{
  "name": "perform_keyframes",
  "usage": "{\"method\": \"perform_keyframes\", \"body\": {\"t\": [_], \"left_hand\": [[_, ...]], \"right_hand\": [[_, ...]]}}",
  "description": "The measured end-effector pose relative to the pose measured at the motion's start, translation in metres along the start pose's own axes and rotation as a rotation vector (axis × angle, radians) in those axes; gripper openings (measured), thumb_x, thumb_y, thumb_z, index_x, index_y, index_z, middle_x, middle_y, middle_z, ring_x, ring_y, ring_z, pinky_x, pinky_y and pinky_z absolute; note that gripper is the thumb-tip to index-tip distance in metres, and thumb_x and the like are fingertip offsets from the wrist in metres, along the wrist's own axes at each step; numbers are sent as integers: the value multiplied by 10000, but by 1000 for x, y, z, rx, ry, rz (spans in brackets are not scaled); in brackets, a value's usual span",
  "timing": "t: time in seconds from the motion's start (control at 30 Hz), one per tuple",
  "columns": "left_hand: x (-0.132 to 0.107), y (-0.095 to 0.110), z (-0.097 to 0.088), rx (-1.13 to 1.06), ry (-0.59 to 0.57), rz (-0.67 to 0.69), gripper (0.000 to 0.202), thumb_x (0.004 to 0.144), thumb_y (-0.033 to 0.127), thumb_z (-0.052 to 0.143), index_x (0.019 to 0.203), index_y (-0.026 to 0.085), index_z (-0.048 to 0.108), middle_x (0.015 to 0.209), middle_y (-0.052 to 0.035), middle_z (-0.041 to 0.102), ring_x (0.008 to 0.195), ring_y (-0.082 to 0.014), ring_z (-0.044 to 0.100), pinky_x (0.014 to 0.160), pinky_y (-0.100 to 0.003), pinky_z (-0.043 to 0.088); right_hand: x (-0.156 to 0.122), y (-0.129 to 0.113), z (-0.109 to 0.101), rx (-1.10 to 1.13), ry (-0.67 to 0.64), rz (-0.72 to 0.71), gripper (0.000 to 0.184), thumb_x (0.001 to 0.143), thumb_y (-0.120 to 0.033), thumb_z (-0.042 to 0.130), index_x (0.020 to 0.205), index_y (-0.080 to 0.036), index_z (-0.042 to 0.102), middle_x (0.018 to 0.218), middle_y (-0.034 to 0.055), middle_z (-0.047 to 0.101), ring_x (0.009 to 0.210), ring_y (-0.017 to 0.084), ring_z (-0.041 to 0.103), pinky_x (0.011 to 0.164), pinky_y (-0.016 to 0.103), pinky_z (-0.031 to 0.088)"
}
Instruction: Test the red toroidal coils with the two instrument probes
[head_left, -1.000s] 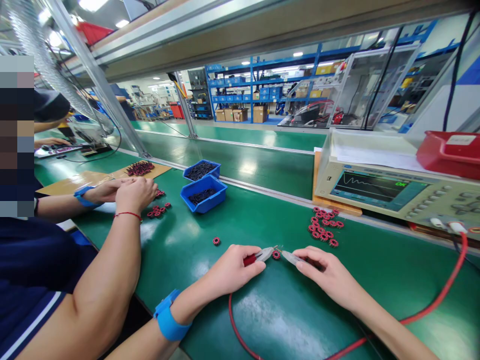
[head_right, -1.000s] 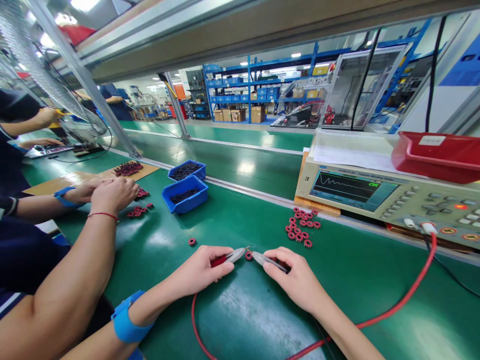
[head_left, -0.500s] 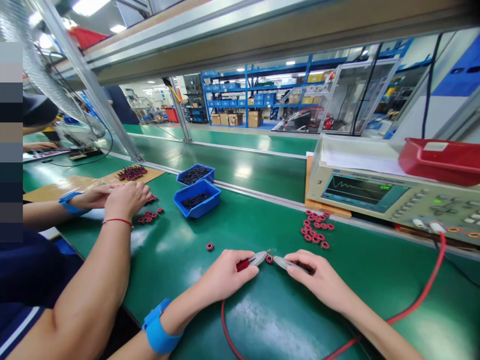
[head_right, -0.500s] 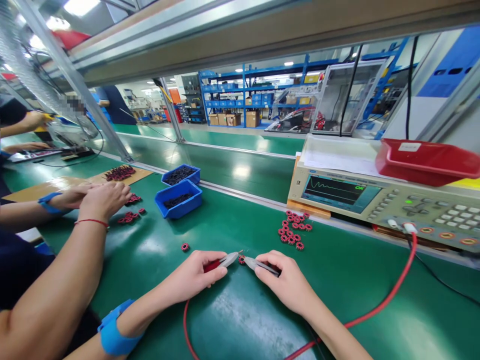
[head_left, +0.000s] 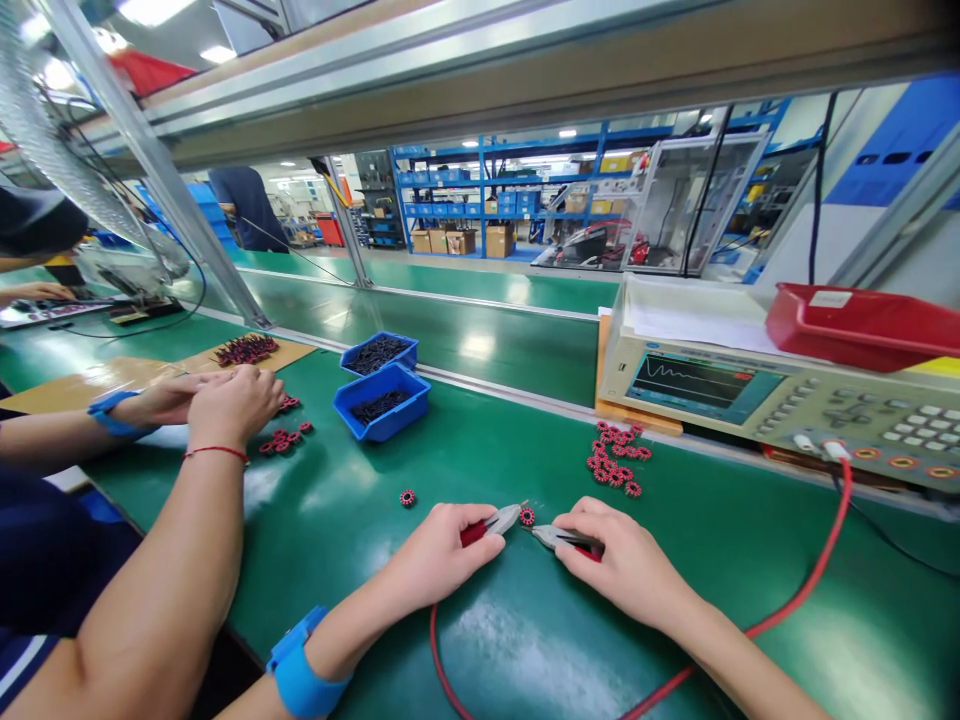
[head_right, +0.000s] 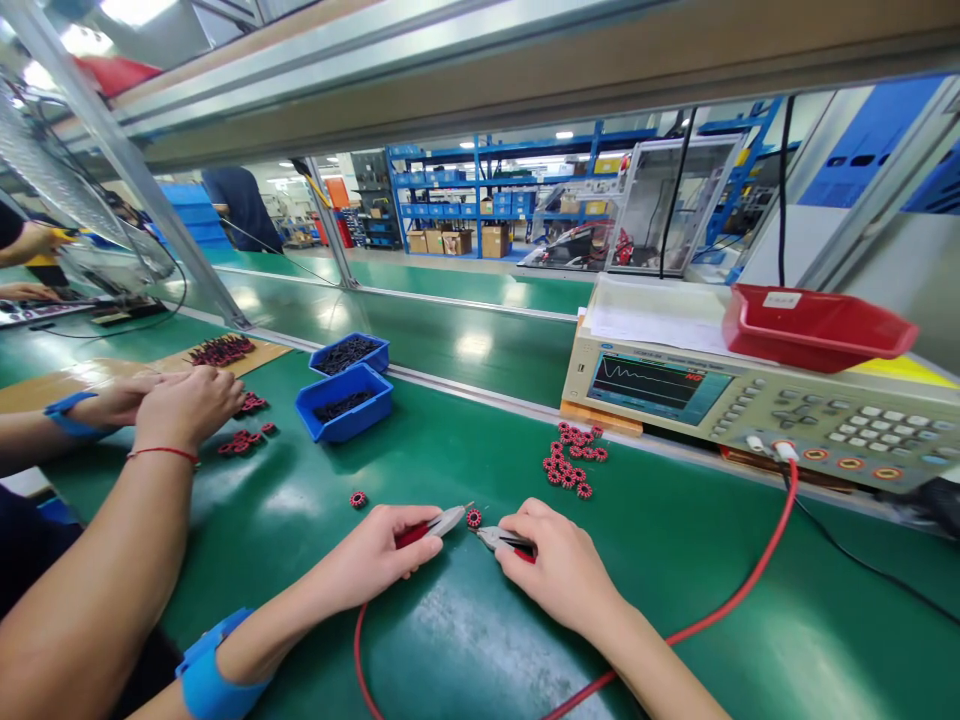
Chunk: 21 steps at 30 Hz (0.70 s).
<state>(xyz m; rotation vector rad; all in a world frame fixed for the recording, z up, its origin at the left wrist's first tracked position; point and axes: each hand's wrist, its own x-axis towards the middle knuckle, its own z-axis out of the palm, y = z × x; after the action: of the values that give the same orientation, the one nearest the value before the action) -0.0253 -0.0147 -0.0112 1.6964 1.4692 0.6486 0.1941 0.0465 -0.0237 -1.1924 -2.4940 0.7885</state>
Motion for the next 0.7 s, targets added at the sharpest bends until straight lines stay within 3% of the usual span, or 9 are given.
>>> {"method": "perform_keyframes", "body": {"t": [0.13,0.27,0.33,0.43,0.57,0.7], "left_hand": [[0,3,0,55,15,16,212,845,312,451,829,170,607,608,50,426,561,-106,412,518,-208,296],[-10,-1,-10,192,63,21,260,859,356,431,875,172,614,673,22,544,601,-130,463,555,-220,329],[-20,-7,-17,283,133,-18,281,868,371,414,945,180,605,690,12,575,600,-141,487,566,-230,341],[-31,-14,-22,366,237,-71,299,880,370,392,1046,195,570,733,-3,608,613,-158,525,587,-246,364],[-31,-5,-7,371,236,-17,274,876,361,405,1043,202,554,884,-36,628,743,-181,565,676,-268,392],[-18,20,13,379,103,51,191,862,317,422,885,200,571,753,-13,588,664,-164,527,612,-251,371]], "right_hand": [[0,-3,2,-7,15,-5,193,813,-287,468,873,-289,651,800,-17,558,669,121,522,621,234,369],[-11,4,-5,15,-6,13,188,810,-296,471,861,-279,651,802,-13,568,692,128,541,647,237,384],[-22,16,-12,10,11,79,196,817,-318,460,854,-272,646,808,-8,576,711,138,556,657,243,391],[-38,41,-25,-75,113,292,227,818,-371,439,852,-259,633,834,4,582,726,161,572,660,269,398],[-41,68,-37,-245,203,538,282,818,-436,400,855,-264,620,864,10,575,727,192,584,596,290,386],[-29,71,-40,-315,219,515,300,832,-430,377,921,-273,616,915,7,571,758,192,592,549,274,361]]}}
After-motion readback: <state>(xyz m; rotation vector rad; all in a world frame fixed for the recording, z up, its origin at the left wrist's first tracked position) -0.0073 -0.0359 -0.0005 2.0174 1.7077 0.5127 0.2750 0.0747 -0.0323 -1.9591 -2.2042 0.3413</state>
